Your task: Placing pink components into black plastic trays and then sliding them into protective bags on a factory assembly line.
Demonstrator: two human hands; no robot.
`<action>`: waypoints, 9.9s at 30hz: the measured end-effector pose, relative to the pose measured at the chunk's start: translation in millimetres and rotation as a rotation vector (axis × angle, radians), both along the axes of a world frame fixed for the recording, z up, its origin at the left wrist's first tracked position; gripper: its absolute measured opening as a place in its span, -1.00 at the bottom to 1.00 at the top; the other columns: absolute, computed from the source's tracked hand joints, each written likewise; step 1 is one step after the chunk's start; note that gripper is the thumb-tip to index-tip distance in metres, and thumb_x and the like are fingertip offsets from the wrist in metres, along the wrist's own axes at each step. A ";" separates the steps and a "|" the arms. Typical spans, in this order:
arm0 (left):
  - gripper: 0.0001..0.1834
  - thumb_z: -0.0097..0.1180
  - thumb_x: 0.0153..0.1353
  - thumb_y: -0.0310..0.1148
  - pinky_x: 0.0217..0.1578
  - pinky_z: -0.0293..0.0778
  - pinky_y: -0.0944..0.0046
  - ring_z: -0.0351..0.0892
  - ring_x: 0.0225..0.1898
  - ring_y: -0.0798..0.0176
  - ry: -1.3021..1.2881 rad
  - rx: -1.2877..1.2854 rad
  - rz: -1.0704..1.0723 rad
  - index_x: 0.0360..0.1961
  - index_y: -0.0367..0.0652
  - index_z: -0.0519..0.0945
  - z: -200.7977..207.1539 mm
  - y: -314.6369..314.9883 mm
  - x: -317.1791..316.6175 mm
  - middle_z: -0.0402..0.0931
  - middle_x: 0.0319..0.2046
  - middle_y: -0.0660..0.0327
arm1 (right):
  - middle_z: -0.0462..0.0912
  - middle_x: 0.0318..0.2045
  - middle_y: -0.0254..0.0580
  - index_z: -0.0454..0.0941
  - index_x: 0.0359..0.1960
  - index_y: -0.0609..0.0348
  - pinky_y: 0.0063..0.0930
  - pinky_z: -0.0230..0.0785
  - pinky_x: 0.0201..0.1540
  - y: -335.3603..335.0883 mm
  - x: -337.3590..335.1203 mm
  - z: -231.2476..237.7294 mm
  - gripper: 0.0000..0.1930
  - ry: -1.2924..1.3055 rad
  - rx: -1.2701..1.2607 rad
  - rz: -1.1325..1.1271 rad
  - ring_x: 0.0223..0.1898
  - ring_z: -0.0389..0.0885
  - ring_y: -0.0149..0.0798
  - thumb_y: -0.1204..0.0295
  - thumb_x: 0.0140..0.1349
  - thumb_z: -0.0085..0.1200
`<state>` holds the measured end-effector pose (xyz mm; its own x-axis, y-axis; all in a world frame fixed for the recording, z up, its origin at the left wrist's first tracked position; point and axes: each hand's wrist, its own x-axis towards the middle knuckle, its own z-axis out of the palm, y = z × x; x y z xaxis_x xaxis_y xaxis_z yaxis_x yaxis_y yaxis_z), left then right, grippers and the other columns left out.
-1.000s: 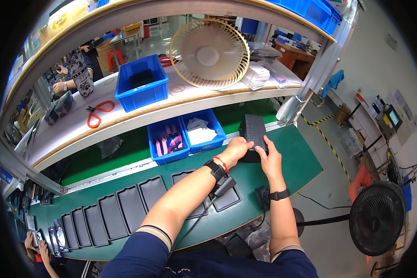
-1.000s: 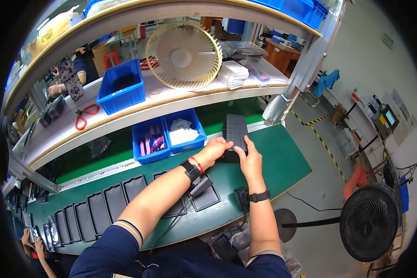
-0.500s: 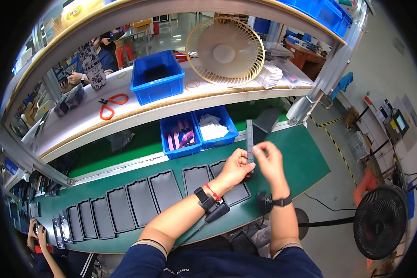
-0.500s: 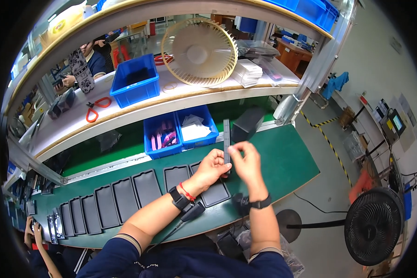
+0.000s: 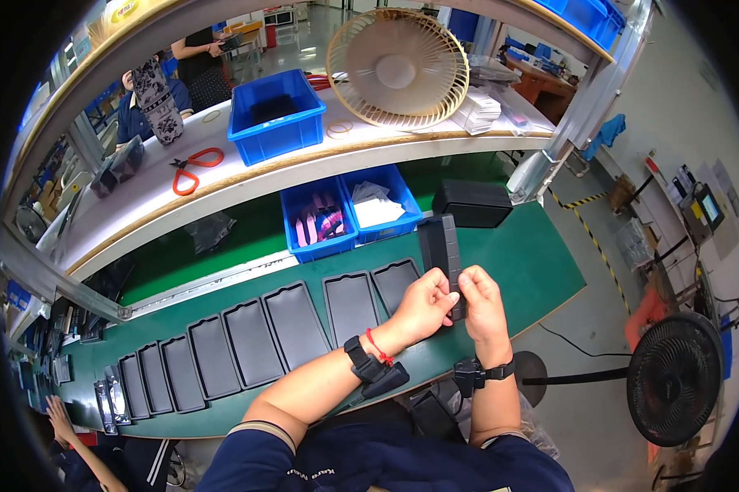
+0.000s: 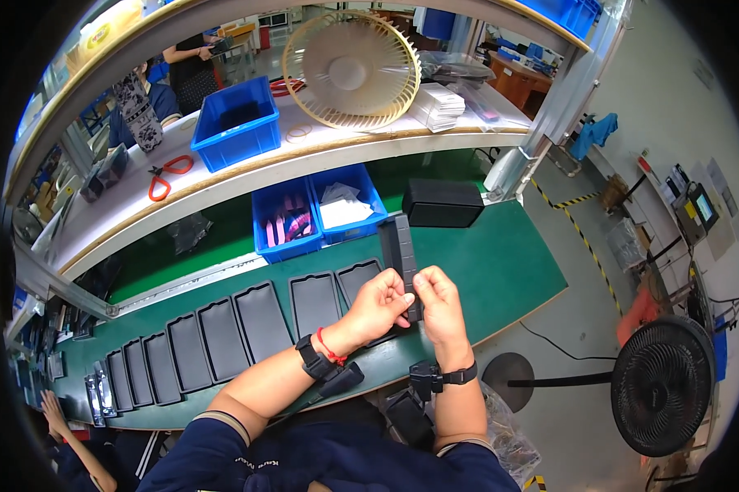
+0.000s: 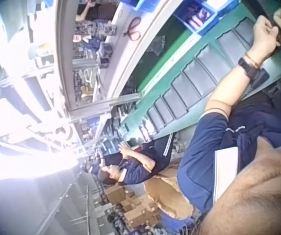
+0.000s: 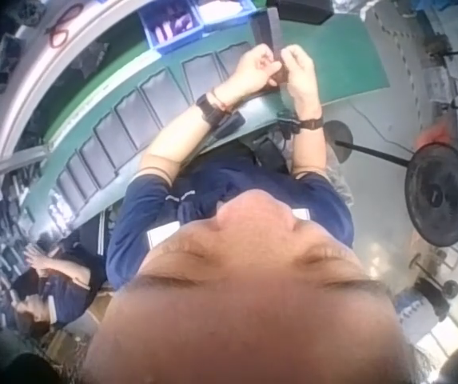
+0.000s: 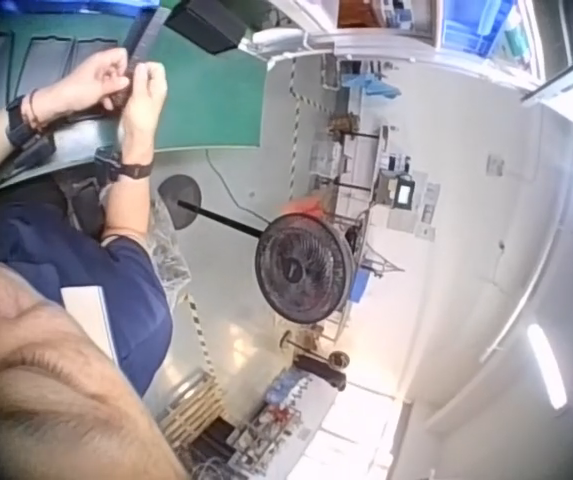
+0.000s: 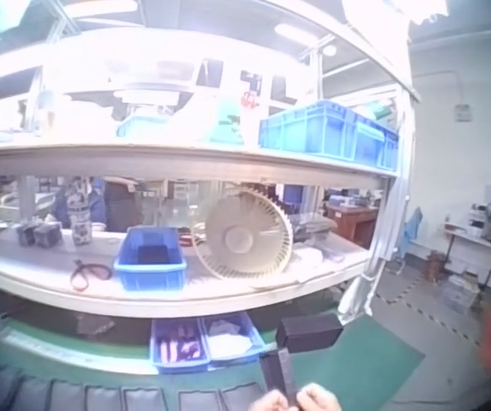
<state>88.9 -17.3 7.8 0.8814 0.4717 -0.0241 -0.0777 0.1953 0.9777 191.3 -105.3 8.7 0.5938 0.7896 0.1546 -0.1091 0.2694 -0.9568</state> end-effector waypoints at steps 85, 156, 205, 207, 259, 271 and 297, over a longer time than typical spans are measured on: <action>-0.54 -0.03 0.28 -0.36 -0.10 0.54 0.10 0.54 -0.05 0.03 -0.422 -0.491 0.721 0.15 -0.35 0.29 -29.6 12.7 -427.9 0.48 -0.06 -0.06 | 0.55 -0.58 -0.25 0.60 -0.33 0.28 -0.54 0.38 -0.38 222.4 -372.3 28.5 -0.88 -0.608 -0.008 1.109 -0.49 0.48 -0.48 0.49 0.13 0.11; -0.66 -0.04 0.28 -0.37 -0.20 0.43 0.35 0.55 -0.28 0.36 0.330 0.250 0.572 0.04 -0.34 0.40 -22.8 46.8 -408.8 0.58 -0.27 0.17 | 0.13 0.27 0.16 0.26 0.24 0.00 0.18 0.11 0.12 83.1 -273.0 -7.4 -0.26 -1.646 -0.565 0.579 0.25 0.09 0.30 -0.13 0.07 0.02; -0.74 0.13 0.10 -0.62 -0.20 0.50 0.38 0.57 -0.27 0.38 -0.138 -0.245 0.804 -0.15 -0.25 0.53 -38.7 41.8 -258.7 0.58 -0.26 0.22 | 0.58 -0.54 -0.08 0.54 -0.47 0.25 -0.27 0.40 -0.37 94.2 -187.7 -13.3 -0.71 -1.058 -0.363 0.015 -0.43 0.59 -0.06 0.25 0.00 0.25; -0.75 0.16 0.07 -0.63 -0.21 0.47 0.40 0.54 -0.30 0.43 -0.123 -0.225 0.736 -0.18 -0.24 0.55 -37.5 36.8 -245.0 0.58 -0.29 0.26 | 0.57 -0.57 -0.11 0.52 -0.48 0.27 -0.34 0.40 -0.41 86.0 -191.5 -5.3 -0.73 -0.835 -0.312 0.090 -0.48 0.59 -0.18 0.29 0.04 0.24; -0.58 0.00 -0.12 -0.52 -0.03 0.40 0.11 0.51 -0.09 -0.08 0.862 1.437 -0.025 -0.12 -0.18 0.55 4.5 259.1 -38.6 0.56 -0.21 -0.05 | 0.56 -0.50 -0.08 0.57 -0.44 0.25 -0.24 0.35 -0.31 0.1 5.5 -19.6 -0.82 -0.991 -0.521 -0.366 -0.40 0.51 -0.06 0.43 -0.07 0.22; -0.77 0.05 -0.16 -0.54 -0.16 0.47 0.10 0.56 -0.18 0.02 -0.004 1.743 0.278 -0.38 -0.16 0.58 44.7 129.4 -66.8 0.56 -0.31 0.07 | 0.62 -0.35 -0.10 0.39 0.02 0.35 -0.59 0.43 -0.39 42.3 -23.5 3.1 -0.56 0.299 -0.166 0.145 -0.42 0.59 -0.35 0.18 0.31 -0.05; -0.54 0.33 -0.16 -0.07 0.18 0.05 -0.24 0.48 -0.04 -0.02 0.720 1.427 0.174 -0.27 -0.14 0.61 16.0 188.5 10.8 0.59 -0.28 0.03 | 0.46 -0.03 0.12 0.53 -0.09 0.28 -0.20 0.23 0.12 -19.3 78.2 -39.3 -0.48 -1.018 -0.814 -0.617 0.03 0.37 0.08 0.40 -0.18 0.33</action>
